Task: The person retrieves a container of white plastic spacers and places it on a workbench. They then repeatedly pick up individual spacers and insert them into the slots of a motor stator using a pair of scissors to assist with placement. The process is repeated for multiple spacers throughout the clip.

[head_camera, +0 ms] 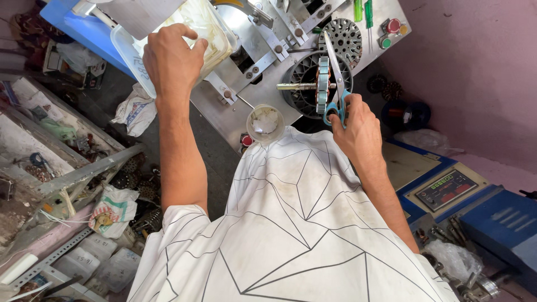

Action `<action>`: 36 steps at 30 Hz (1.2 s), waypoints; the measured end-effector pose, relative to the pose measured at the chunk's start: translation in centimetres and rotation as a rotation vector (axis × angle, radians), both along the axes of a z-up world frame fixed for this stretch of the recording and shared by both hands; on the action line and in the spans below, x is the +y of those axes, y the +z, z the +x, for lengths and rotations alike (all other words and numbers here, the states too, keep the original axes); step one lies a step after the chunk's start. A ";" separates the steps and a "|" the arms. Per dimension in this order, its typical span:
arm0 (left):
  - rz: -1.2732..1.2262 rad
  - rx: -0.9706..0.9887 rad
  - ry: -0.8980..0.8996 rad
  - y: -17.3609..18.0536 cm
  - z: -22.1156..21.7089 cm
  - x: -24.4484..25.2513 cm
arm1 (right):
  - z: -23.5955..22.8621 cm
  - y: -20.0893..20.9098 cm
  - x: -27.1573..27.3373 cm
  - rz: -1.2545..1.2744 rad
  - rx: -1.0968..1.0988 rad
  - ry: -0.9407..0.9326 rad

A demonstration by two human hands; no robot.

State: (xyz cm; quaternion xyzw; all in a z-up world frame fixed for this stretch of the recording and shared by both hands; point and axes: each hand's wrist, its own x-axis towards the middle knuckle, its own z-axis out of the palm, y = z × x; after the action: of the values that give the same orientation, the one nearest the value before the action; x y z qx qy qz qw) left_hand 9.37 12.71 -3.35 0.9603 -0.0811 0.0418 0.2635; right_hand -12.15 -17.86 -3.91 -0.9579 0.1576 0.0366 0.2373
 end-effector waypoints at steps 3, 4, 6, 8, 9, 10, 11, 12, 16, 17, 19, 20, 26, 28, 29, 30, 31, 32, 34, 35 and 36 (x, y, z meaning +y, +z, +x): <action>-0.016 0.107 0.040 0.5 0.0 -0.3 | 0.2 -0.3 0.1 0.016 -0.019 -0.038; -0.022 0.146 0.057 0.9 -0.1 -0.5 | 0.3 -0.3 0.0 0.020 0.003 -0.062; -0.091 0.023 -0.025 2.0 -0.8 -0.5 | 0.5 -0.1 -0.2 0.019 0.090 -0.136; -0.245 -0.086 -0.132 3.5 -1.9 -0.4 | 0.6 0.3 -0.9 0.011 0.221 -0.237; -0.364 -0.133 -0.198 4.2 -2.5 -0.3 | 0.6 0.4 -1.4 0.085 0.286 -0.258; -0.485 -0.178 -0.265 4.7 -3.1 -0.5 | 0.4 0.6 -2.2 0.160 0.353 -0.278; -0.712 -0.086 -0.299 5.0 -3.6 -0.9 | 0.1 0.6 -3.0 0.234 0.420 -0.298; -0.939 0.009 -0.329 5.2 -4.1 -1.3 | -0.3 0.6 -3.6 0.401 0.345 -0.312; -1.298 0.180 -0.405 5.2 -5.1 -3.5 | -2.8 0.2 -4.0 0.977 0.093 -0.297; -1.302 0.210 -0.380 5.1 -5.5 -4.1 | -3.4 0.4 -3.8 1.098 0.044 -0.279; -1.316 0.278 -0.346 4.7 -6.2 -5.7 | -4.2 0.3 -2.3 1.375 -0.140 -0.155; -1.317 0.283 -0.368 4.6 -6.5 -6.4 | -4.3 0.4 -1.5 1.512 -0.237 -0.087; -1.340 0.288 -0.397 4.0 -7.7 -10.3 | -4.6 1.5 1.2 1.215 -0.053 0.016; -1.336 0.315 -0.382 3.9 -7.8 -11.0 | -4.4 1.4 1.8 1.214 -0.066 0.005; -1.334 0.321 -0.373 3.9 -7.9 -11.4 | -4.4 1.4 2.0 1.212 -0.072 -0.001; -1.331 0.329 -0.360 3.8 -8.0 -11.7 | -4.4 1.4 2.1 1.180 -0.065 0.002; -1.328 0.337 -0.348 3.7 -8.1 -11.9 | -4.4 1.4 2.2 1.148 -0.059 0.004; -1.313 0.327 -0.325 3.6 -8.2 -12.1 | -4.3 1.4 2.2 1.114 -0.054 0.007; -1.284 0.308 -0.282 3.4 -8.3 -12.5 | -4.2 1.6 2.3 1.043 -0.049 0.016; -1.269 0.309 -0.267 3.3 -8.4 -12.6 | -4.2 1.6 2.4 1.007 -0.046 0.021; -1.255 0.308 -0.252 3.2 -8.6 -12.6 | -4.2 1.7 2.4 1.005 -0.044 0.012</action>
State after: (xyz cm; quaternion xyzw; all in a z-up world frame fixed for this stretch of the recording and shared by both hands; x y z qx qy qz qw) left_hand 0.81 0.06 -0.13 0.6026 -0.1147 -0.0880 0.7849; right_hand -16.31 -15.46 -2.20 -0.7267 0.1101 0.0891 0.6722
